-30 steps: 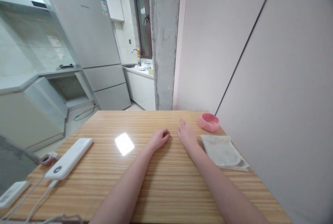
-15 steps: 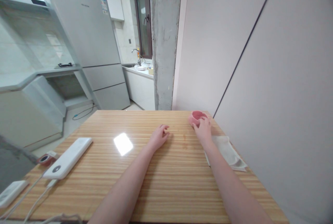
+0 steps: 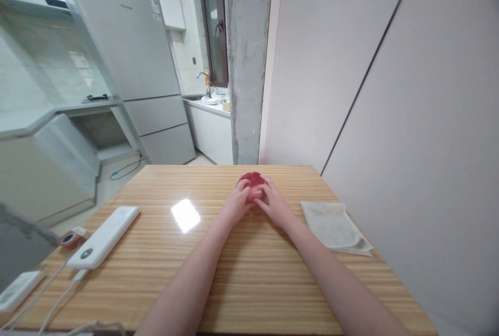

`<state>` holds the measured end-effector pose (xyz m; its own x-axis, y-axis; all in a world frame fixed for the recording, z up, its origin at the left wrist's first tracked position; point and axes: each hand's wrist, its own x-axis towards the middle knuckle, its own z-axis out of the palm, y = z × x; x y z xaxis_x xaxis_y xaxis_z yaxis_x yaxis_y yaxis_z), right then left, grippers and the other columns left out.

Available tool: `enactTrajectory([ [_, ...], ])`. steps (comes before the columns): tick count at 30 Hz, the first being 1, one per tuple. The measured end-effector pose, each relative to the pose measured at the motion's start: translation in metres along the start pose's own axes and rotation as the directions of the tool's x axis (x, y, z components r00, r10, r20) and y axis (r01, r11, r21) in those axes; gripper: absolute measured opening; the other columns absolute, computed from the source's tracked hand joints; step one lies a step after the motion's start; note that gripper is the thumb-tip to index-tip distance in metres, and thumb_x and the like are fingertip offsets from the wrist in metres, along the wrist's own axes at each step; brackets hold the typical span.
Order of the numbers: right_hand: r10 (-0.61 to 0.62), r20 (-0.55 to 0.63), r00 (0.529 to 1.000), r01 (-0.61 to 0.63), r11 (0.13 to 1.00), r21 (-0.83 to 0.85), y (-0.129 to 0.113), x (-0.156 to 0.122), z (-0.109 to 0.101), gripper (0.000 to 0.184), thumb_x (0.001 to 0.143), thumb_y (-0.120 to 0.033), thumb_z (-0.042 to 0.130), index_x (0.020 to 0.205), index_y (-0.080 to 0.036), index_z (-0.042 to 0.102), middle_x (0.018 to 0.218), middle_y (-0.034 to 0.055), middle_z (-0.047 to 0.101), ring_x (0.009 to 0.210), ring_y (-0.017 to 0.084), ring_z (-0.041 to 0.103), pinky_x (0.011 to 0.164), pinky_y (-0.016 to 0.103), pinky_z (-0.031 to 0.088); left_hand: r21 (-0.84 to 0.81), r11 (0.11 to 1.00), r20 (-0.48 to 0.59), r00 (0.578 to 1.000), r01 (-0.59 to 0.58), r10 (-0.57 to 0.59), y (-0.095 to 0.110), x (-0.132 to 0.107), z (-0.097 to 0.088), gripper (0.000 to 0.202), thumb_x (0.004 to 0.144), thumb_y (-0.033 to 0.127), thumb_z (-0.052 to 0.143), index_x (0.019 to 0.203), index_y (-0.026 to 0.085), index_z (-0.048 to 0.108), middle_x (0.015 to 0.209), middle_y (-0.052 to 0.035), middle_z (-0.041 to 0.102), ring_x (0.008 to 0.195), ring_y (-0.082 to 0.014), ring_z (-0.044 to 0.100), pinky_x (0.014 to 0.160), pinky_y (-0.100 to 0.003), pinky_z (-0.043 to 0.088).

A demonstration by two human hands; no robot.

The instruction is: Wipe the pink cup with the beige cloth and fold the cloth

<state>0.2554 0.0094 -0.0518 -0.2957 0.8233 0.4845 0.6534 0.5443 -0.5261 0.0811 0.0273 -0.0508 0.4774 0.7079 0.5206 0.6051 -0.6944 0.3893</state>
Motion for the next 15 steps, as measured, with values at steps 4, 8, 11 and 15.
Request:
enactTrajectory([
  [4, 0.225, -0.088, 0.970, -0.239, 0.948, -0.209, 0.009, 0.001, -0.020, 0.041, 0.086, -0.027, 0.050, 0.125, -0.016, 0.046, 0.135, 0.0169, 0.044, 0.130, 0.026, 0.038, 0.107, 0.044, 0.033, 0.109, 0.972, -0.182, 0.966, 0.207, -0.185, -0.022, -0.005, -0.035, 0.016, 0.072, 0.022, 0.067, 0.080, 0.016, 0.055, 0.118, -0.0138, 0.050, 0.125, -0.0286, 0.039, 0.107, -0.044, 0.035],
  [8, 0.545, -0.119, 0.830, -0.529, 0.702, -0.477, 0.026, -0.006, -0.047, 0.042, 0.080, -0.024, 0.056, 0.119, -0.009, 0.052, 0.117, 0.0226, 0.056, 0.114, 0.032, 0.053, 0.093, 0.044, 0.043, 0.278, 0.870, -0.332, 0.891, 0.407, -0.311, -0.069, -0.032, -0.083, 0.017, 0.073, 0.027, 0.063, 0.081, 0.015, 0.056, 0.116, -0.0144, 0.047, 0.122, -0.0303, 0.040, 0.106, -0.045, 0.034],
  [11, 0.677, -0.019, 0.735, -0.570, 0.603, -0.559, 0.042, -0.014, -0.062, 0.037, 0.076, -0.021, 0.059, 0.112, -0.012, 0.060, 0.108, 0.0210, 0.063, 0.105, 0.031, 0.060, 0.085, 0.041, 0.047, 0.372, 0.738, -0.417, 0.812, 0.563, -0.408, -0.104, -0.064, -0.112, 0.023, 0.074, 0.032, 0.060, 0.087, 0.013, 0.057, 0.119, -0.0157, 0.044, 0.121, -0.0312, 0.038, 0.106, -0.045, 0.033],
  [15, 0.768, 0.149, 0.623, -0.559, 0.571, -0.601, 0.060, -0.017, -0.064, 0.024, 0.066, -0.014, 0.064, 0.089, -0.016, 0.071, 0.091, 0.0161, 0.070, 0.092, 0.029, 0.067, 0.076, 0.036, 0.050, 0.433, 0.571, -0.486, 0.714, 0.697, -0.503, -0.127, -0.094, -0.130, 0.031, 0.074, 0.037, 0.056, 0.092, 0.011, 0.059, 0.118, -0.0171, 0.043, 0.122, -0.0327, 0.034, 0.106, -0.045, 0.031],
])
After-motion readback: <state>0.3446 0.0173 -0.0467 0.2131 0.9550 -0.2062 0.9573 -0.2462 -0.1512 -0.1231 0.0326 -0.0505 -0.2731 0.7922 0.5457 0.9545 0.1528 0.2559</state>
